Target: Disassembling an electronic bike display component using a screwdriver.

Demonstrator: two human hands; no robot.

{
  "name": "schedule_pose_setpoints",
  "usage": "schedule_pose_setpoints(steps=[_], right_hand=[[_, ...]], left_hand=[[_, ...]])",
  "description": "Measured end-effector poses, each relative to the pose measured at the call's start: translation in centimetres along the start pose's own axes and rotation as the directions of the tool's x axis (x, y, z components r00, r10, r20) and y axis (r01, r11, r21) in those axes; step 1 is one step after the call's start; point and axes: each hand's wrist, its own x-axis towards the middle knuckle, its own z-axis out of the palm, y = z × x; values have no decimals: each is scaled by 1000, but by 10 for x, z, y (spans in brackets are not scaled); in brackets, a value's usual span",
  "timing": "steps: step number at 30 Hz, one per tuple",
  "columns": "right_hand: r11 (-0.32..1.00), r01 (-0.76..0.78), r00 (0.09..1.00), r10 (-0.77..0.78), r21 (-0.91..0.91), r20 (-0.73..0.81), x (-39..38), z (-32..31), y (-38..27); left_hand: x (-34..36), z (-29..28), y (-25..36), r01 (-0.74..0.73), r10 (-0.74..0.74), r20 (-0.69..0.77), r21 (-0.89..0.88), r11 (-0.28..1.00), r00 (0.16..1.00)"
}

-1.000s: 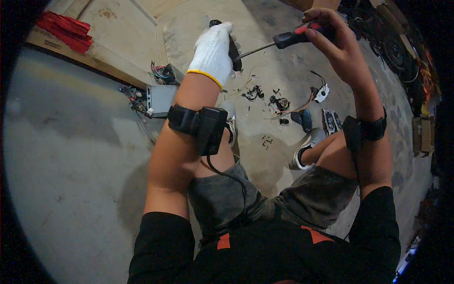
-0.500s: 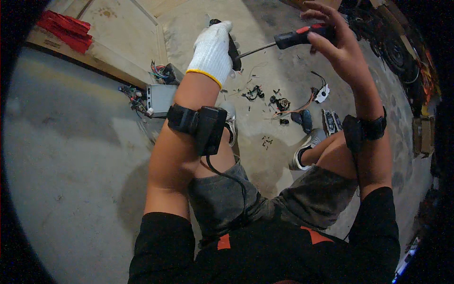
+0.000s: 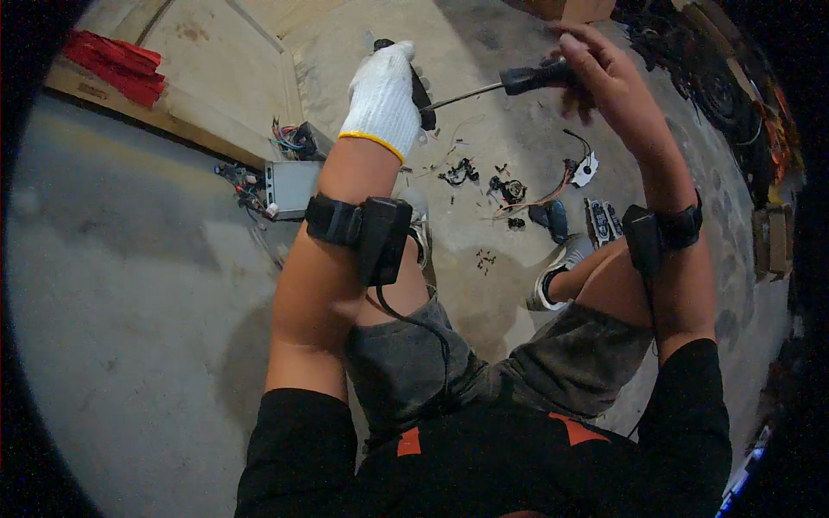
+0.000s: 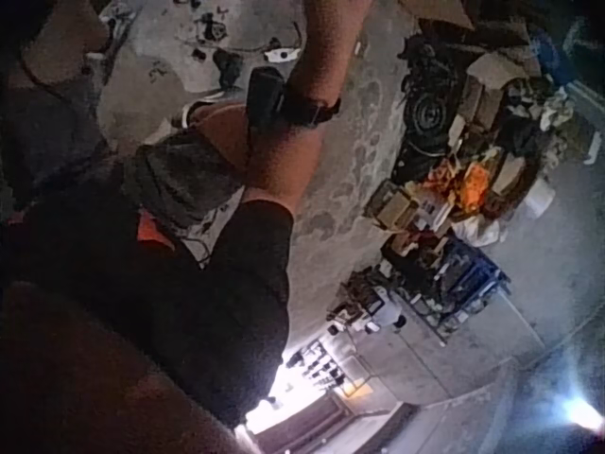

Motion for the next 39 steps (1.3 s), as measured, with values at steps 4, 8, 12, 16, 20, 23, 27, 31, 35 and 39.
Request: schedule_pose_setpoints(steps=[4, 8, 12, 16, 20, 23, 27, 31, 35, 39], right_hand=[[954, -195, 941, 247, -226, 232, 7, -17, 32], [951, 297, 953, -291, -79, 87, 2, -16, 49], [1000, -7, 1000, 7, 5, -6, 3, -18, 30], [963, -138, 972, 176, -233, 152, 0, -6, 5], [969, 106, 964, -154, -222, -215, -8, 13, 0], [982, 177, 975, -184, -70, -126, -4, 5, 5], [948, -296, 941, 310, -113, 134, 4, -18, 18], [972, 226, 973, -228, -57, -40, 1, -13, 33], [995, 2, 999, 2, -103, 41, 2, -15, 29], [941, -239, 950, 278, -241, 145, 6, -18, 26]], left_hand=[[0, 4, -1, -6, 5, -50, -22, 1000, 999], [3, 2, 2, 66, -68, -51, -35, 997, 996], [0, 2, 1, 59, -58, 5, -109, 992, 998], [-3, 9, 3, 48, -55, -31, -202, 978, 998], [-1, 9, 6, 119, -127, -39, -164, 979, 991], [2, 9, 4, 96, -102, -22, -189, 977, 994], [3, 8, 3, 113, -118, -8, -220, 969, 993], [0, 5, 4, 106, -103, 28, -177, 978, 994], [-4, 2, 4, 83, -74, 62, -169, 982, 995], [-6, -1, 6, 115, -104, 100, -106, 988, 989]])
